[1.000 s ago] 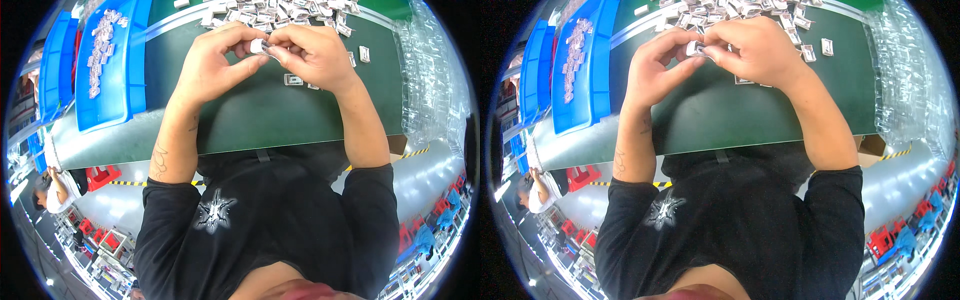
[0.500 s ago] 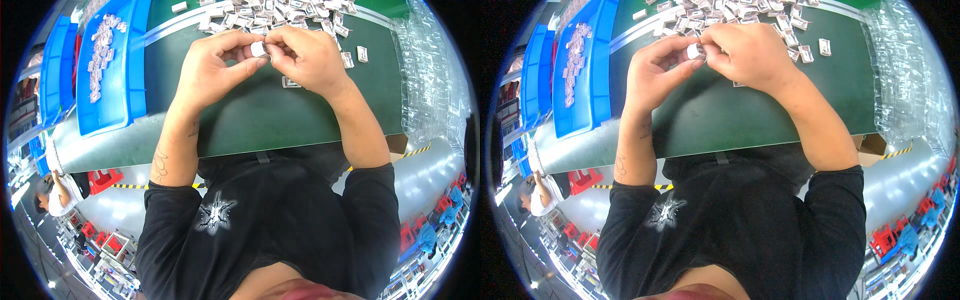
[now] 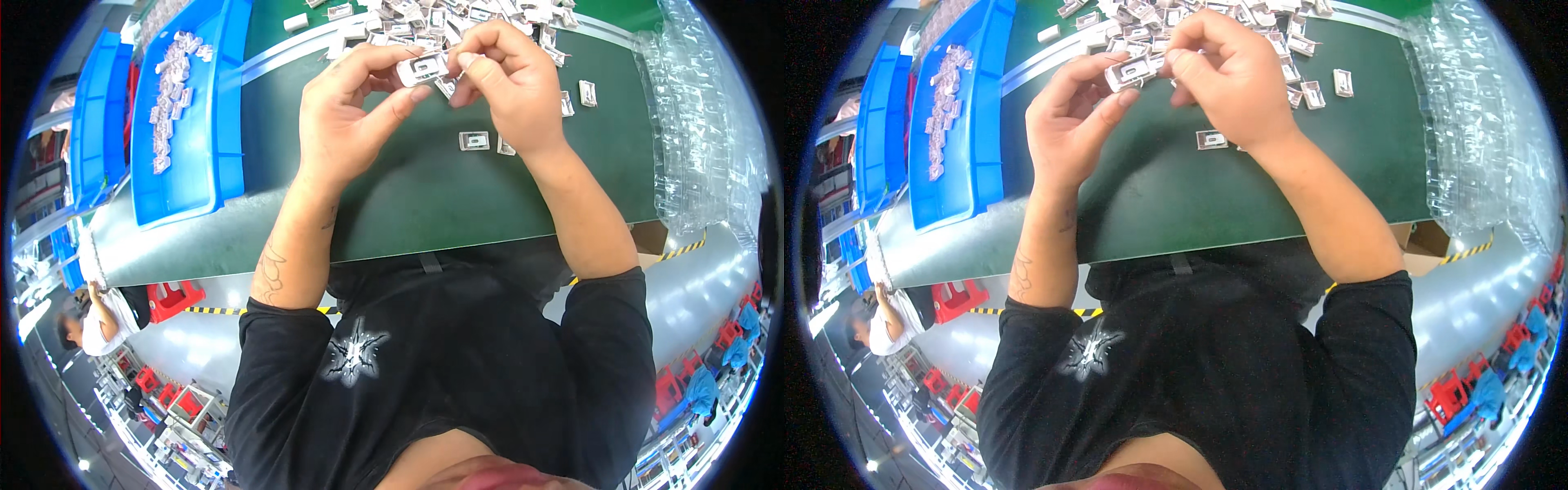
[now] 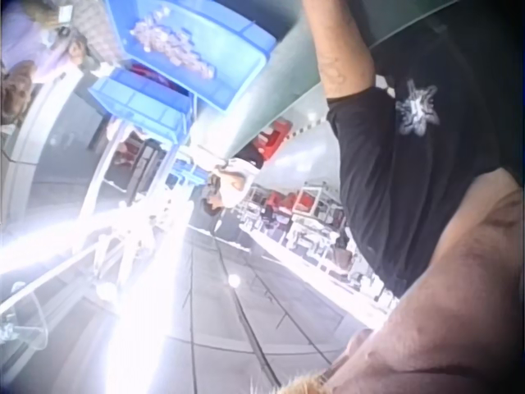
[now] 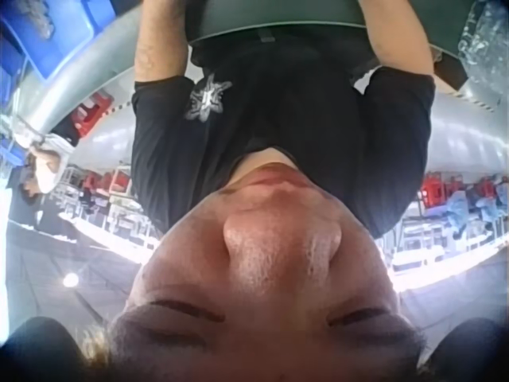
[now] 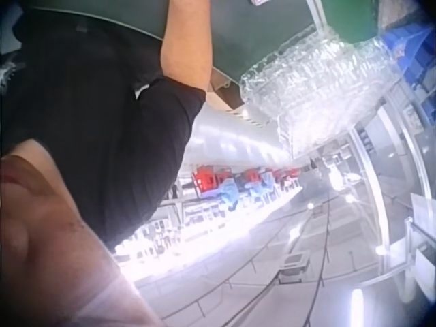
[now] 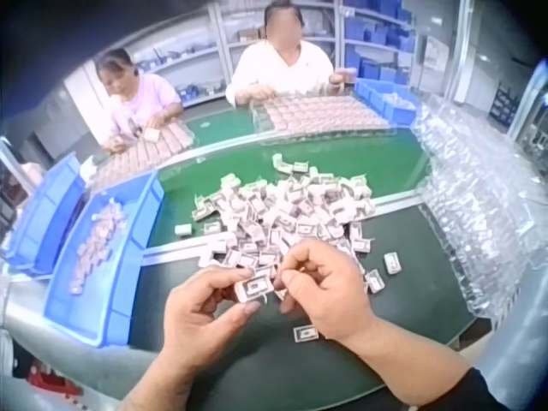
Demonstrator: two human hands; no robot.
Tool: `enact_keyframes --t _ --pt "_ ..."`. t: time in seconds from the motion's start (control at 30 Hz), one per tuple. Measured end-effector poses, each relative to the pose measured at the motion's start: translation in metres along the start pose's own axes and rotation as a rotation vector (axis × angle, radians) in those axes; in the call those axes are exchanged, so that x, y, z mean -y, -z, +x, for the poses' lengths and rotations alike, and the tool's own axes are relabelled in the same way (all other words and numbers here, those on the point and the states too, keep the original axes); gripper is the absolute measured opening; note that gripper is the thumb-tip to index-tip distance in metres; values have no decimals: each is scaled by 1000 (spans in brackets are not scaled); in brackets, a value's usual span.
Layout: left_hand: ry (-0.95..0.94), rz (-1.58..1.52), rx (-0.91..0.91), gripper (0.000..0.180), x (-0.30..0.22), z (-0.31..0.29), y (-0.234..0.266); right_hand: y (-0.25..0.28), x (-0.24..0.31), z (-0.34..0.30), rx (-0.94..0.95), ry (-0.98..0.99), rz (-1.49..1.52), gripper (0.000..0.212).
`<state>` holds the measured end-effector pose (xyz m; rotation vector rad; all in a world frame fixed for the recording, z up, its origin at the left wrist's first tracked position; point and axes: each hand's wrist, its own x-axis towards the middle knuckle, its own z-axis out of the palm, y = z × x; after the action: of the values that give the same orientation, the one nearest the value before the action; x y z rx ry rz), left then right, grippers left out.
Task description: The person dumps small components from a plastic tray onto the workbench, then assembles the parts by hand and places them into a blue container.
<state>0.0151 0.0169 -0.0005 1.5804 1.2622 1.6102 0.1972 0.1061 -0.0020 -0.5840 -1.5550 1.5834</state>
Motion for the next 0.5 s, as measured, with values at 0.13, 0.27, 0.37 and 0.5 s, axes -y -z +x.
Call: enact_keyframes --t 0.13,0.27,0.37,0.5 --pt "-17 126 -49 35 -1 2 3 0 3 1 -53 204 -197 23" --pt "-43 233 -10 36 -1 -1 2 -2 2 -4 49 410 -547 43" --pt "-82 119 -20 36 1 -4 -3 -4 -5 -1 -29 292 -506 39" --pt "-12 -177 -108 36 -7 -2 6 2 -8 10 -137 301 -470 19"
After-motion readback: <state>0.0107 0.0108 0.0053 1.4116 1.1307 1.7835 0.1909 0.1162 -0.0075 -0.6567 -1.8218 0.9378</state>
